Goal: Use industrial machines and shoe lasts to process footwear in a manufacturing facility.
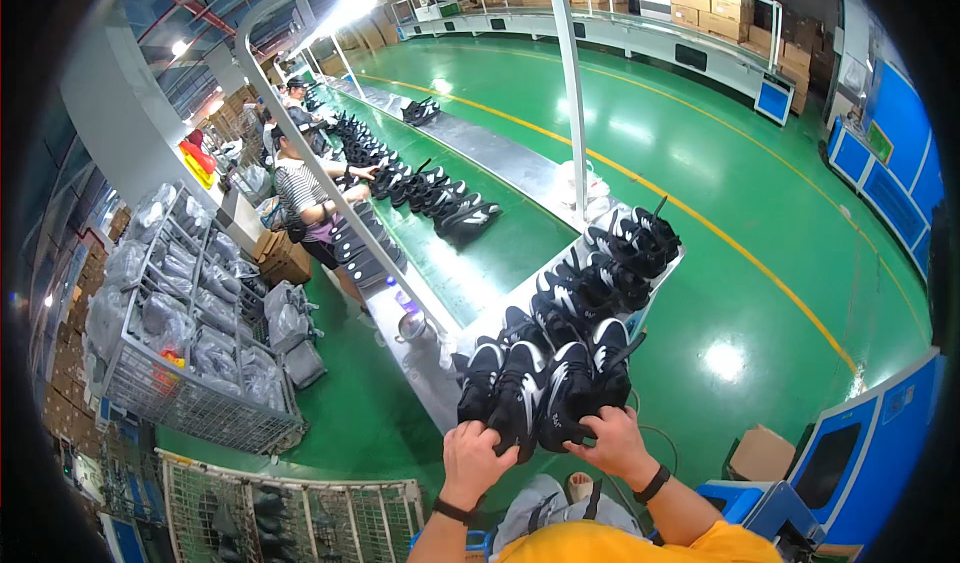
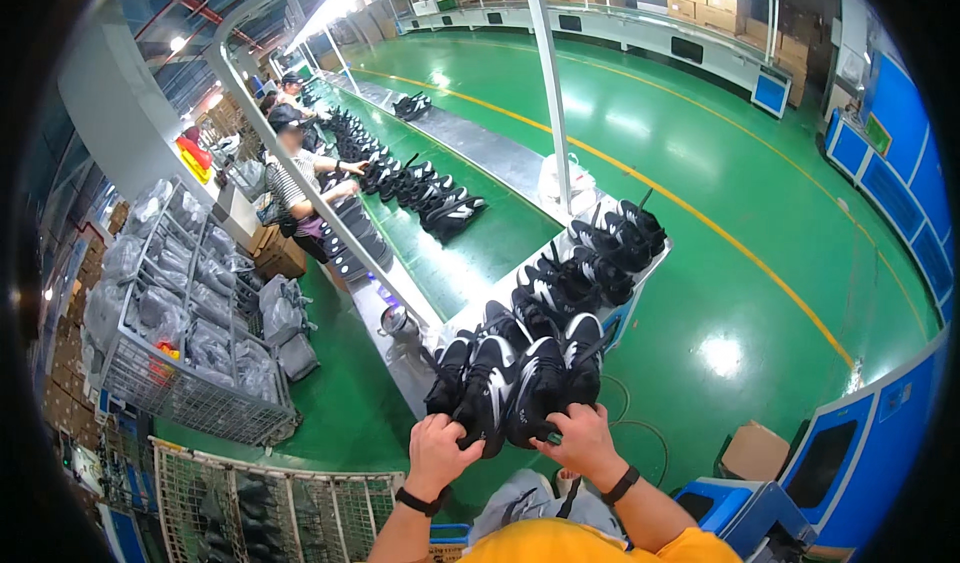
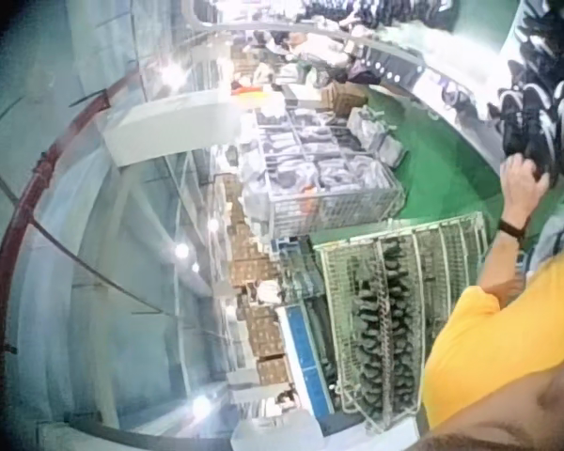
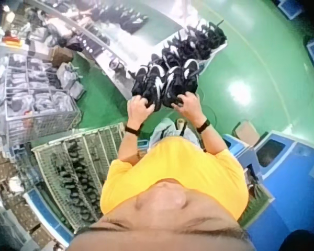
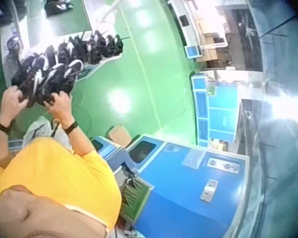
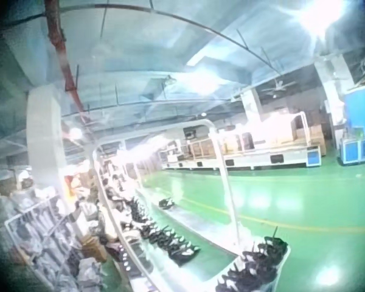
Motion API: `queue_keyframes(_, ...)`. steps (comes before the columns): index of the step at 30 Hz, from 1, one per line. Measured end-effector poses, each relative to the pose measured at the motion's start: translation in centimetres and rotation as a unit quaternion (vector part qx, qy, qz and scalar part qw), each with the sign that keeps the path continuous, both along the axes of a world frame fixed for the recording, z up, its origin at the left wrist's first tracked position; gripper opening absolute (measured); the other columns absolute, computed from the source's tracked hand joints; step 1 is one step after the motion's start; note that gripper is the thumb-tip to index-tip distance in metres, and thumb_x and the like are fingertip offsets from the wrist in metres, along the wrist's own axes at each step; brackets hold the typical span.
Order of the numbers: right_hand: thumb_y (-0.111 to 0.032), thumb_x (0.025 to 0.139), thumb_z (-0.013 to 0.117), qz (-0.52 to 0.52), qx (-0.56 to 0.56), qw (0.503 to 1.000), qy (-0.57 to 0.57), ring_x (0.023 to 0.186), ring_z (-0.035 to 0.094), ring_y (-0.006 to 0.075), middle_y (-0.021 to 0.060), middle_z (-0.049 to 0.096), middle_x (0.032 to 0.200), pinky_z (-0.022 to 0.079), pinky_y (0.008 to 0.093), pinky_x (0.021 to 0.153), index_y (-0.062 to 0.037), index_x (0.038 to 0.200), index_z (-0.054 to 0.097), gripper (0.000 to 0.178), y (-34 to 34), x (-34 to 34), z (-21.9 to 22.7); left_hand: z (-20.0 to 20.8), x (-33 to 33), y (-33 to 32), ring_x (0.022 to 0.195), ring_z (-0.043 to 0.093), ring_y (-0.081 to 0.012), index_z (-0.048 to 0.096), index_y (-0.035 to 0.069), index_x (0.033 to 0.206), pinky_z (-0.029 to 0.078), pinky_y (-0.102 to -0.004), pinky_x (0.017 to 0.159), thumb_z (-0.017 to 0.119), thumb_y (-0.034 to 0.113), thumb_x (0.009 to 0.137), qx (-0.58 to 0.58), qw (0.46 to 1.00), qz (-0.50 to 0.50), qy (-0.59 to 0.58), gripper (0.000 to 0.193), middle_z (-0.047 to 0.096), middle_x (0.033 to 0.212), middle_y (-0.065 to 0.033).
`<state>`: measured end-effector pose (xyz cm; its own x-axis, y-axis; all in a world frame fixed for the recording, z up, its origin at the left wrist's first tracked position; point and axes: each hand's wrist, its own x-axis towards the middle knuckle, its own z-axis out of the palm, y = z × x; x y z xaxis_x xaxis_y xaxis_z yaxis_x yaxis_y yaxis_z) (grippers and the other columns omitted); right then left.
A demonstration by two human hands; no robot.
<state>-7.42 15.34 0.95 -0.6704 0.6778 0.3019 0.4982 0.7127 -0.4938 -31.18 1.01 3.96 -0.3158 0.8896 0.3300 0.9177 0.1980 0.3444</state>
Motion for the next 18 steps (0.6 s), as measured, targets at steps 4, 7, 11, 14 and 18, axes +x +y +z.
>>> queue_keyframes(4,-0.047,0.071,0.086,-0.104,-0.058,0.993,0.011,0.084,0.065,0.0329,0.011,0.065,0.086,0.046,0.0486,0.082,-0.0126,0.094,0.076,0.042,2.7,-0.8,-0.1,-1.4,-3.9,8.6,0.09,0.064,-0.0292,0.069,0.009,0.071,0.049,-0.0447,0.081,0.085,0.038,0.068,-0.001,0.997,-0.074,-0.024,0.033,0.06,0.081,-0.0069)
queue_keyframes(7,-0.041,0.068,0.088,-0.15,-0.075,0.986,0.011,0.085,0.065,0.0342,0.0122,0.066,0.087,0.046,0.0472,0.08,-0.0085,0.093,0.075,0.043,4.5,-0.8,0.4,-1.6,-7.4,15.1,0.085,0.065,-0.0307,0.069,0.008,0.071,0.051,-0.0441,0.078,0.083,0.037,0.069,-0.005,0.991,-0.125,-0.037,0.033,0.061,0.08,-0.0085)
queue_keyframes(11,-0.037,0.068,0.089,-0.249,-0.092,0.964,0.021,0.089,0.063,0.0358,0.0122,0.065,0.089,0.047,0.0476,0.081,-0.005,0.093,0.073,0.044,5.8,-1.0,-0.3,-4.8,-14.7,25.0,0.081,0.066,-0.032,0.07,0.008,0.068,0.053,-0.0458,0.073,0.083,0.036,0.067,0.013,0.988,-0.15,-0.026,0.03,0.062,0.076,-0.0101)
queue_keyframes(14,-0.037,0.067,0.089,-0.293,-0.101,0.95,0.033,0.089,0.063,0.0365,0.0124,0.065,0.089,0.047,0.0473,0.081,-0.0044,0.094,0.072,0.045,6.4,-2.4,0.1,-7.5,-22.1,32.4,0.085,0.067,-0.0339,0.071,0.009,0.075,0.053,-0.0484,0.075,0.08,0.027,0.068,0.063,0.996,-0.053,-0.047,0.022,0.07,0.088,-0.0108)
queue_keyframes(18,-0.037,0.067,0.089,-0.318,-0.054,0.946,-0.023,0.088,0.063,0.037,0.0128,0.064,0.089,0.047,0.0471,0.08,-0.0037,0.094,0.072,0.046,8.1,-4.9,0.5,-9.5,-26.4,37.5,0.104,0.059,-0.0371,0.065,0.004,0.105,0.049,-0.0514,0.09,0.071,0.013,0.077,0.107,0.977,0.184,0.021,0.03,0.066,0.105,-0.0179)
